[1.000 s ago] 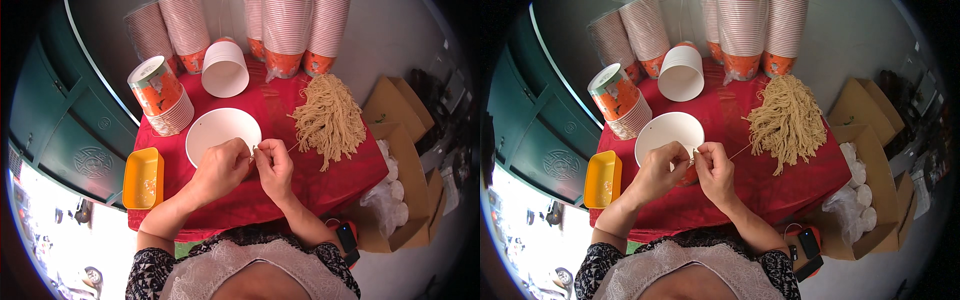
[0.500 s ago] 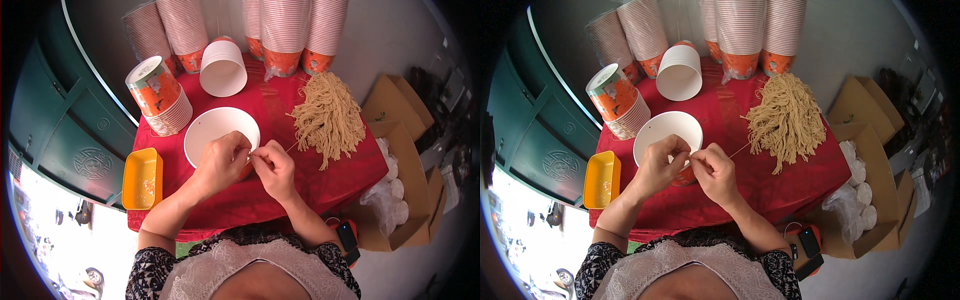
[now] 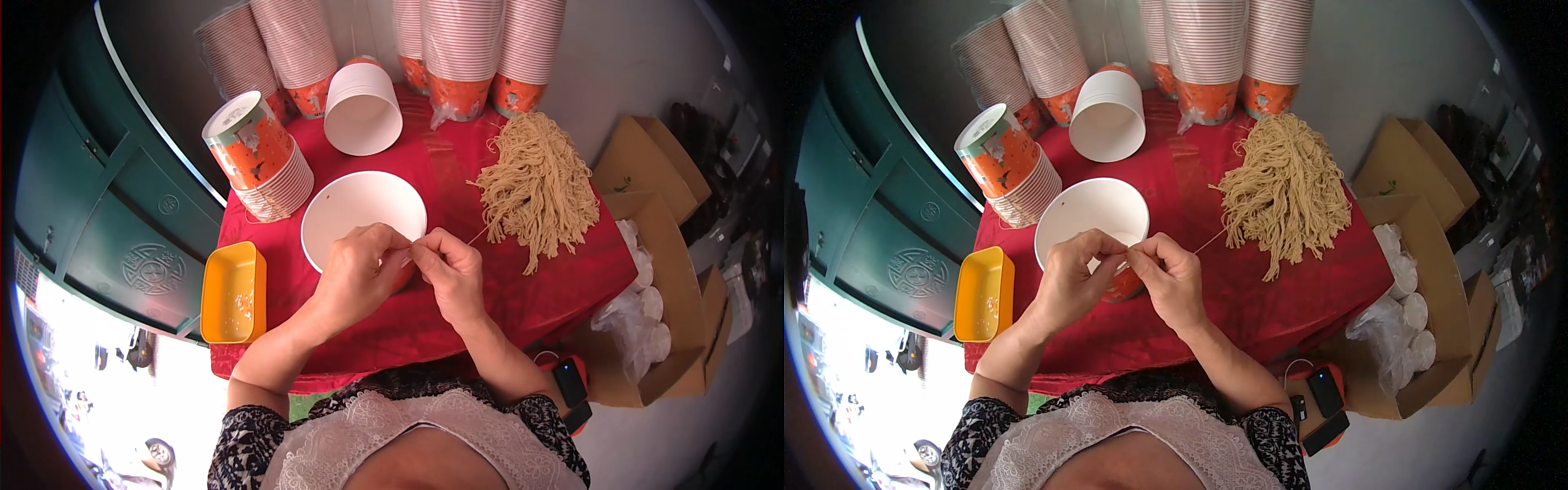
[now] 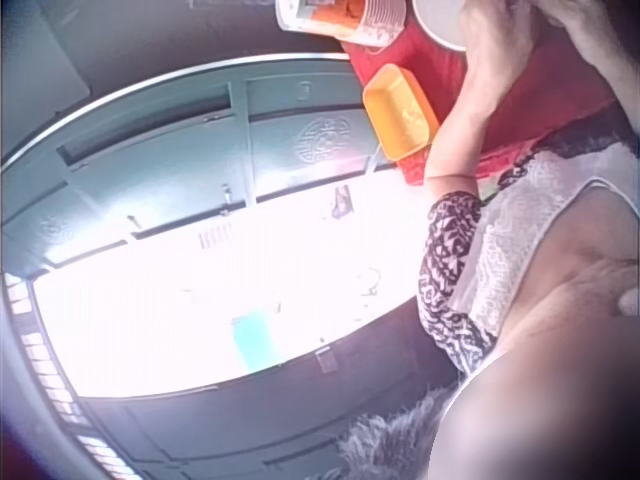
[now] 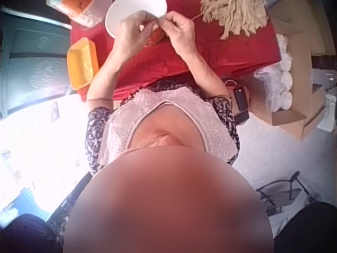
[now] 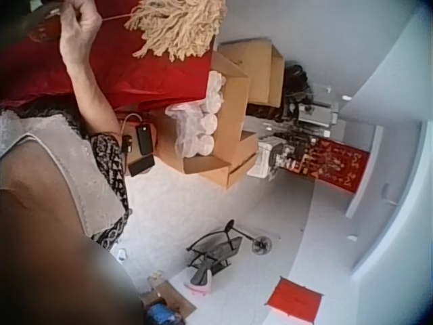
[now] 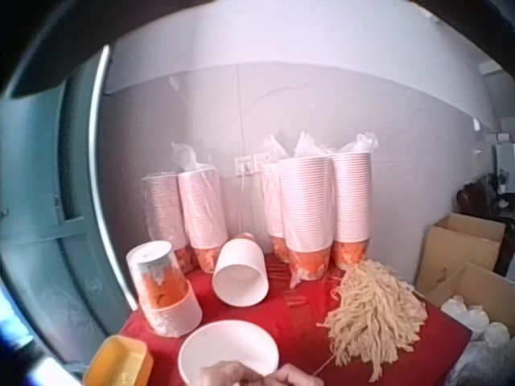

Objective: Attaching string handles to paper buckets.

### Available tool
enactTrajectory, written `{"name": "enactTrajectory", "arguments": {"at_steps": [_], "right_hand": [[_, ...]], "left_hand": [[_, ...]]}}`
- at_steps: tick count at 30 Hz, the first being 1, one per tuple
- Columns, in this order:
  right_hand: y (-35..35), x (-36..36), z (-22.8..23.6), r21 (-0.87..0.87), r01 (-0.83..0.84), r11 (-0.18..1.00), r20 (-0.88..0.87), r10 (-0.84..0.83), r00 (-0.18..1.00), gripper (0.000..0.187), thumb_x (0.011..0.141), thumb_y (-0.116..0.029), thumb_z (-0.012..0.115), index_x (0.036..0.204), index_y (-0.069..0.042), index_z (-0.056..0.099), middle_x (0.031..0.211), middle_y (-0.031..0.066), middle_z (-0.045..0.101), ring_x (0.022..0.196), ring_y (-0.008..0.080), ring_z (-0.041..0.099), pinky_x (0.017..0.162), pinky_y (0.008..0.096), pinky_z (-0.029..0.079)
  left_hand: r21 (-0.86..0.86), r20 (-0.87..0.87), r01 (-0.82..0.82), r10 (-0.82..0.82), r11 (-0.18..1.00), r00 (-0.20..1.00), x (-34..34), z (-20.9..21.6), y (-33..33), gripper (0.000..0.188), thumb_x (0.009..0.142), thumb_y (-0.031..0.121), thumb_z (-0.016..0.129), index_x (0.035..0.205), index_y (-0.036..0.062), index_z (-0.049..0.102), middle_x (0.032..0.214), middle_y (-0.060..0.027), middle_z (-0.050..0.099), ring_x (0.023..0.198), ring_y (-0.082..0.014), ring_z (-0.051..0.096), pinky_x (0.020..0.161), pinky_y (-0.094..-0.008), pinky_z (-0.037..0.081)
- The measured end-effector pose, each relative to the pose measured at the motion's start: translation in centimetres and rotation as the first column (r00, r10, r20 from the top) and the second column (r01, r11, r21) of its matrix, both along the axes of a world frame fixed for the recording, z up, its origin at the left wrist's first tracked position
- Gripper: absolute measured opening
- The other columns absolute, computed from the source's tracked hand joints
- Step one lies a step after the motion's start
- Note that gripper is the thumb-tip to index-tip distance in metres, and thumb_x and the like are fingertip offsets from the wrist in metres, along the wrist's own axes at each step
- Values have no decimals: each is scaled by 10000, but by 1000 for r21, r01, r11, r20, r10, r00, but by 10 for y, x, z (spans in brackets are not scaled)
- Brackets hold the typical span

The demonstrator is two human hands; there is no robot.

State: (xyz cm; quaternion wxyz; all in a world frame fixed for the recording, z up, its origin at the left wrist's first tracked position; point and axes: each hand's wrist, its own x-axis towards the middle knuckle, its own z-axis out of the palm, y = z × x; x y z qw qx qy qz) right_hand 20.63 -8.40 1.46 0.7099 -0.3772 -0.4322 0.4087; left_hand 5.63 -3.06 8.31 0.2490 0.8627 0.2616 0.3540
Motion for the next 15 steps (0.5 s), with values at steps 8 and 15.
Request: {"name": "enactTrajectory", "arguments": {"at_steps": [8,15], "right_hand": [[0,12,-6,171,325,930,287,-363,887,106,932,-44,669,856,6,615,756,23,544,667,97,502,607,257,424],[0,17,-10,257,392,883,386,-466,796,110,928,4,623,843,4,553,772,64,511,656,163,486,585,301,408]], "left_hand": [[8,-39,-32,32,999,999,-5,-3,2,57,812,-59,662,838,-16,635,770,-106,676,708,-185,656,649,-299,506],[-1,-4,-30,30,1000,1000,-3,-1,1,69,776,-52,612,748,3,581,672,-170,620,644,-341,631,584,-414,477]]}}
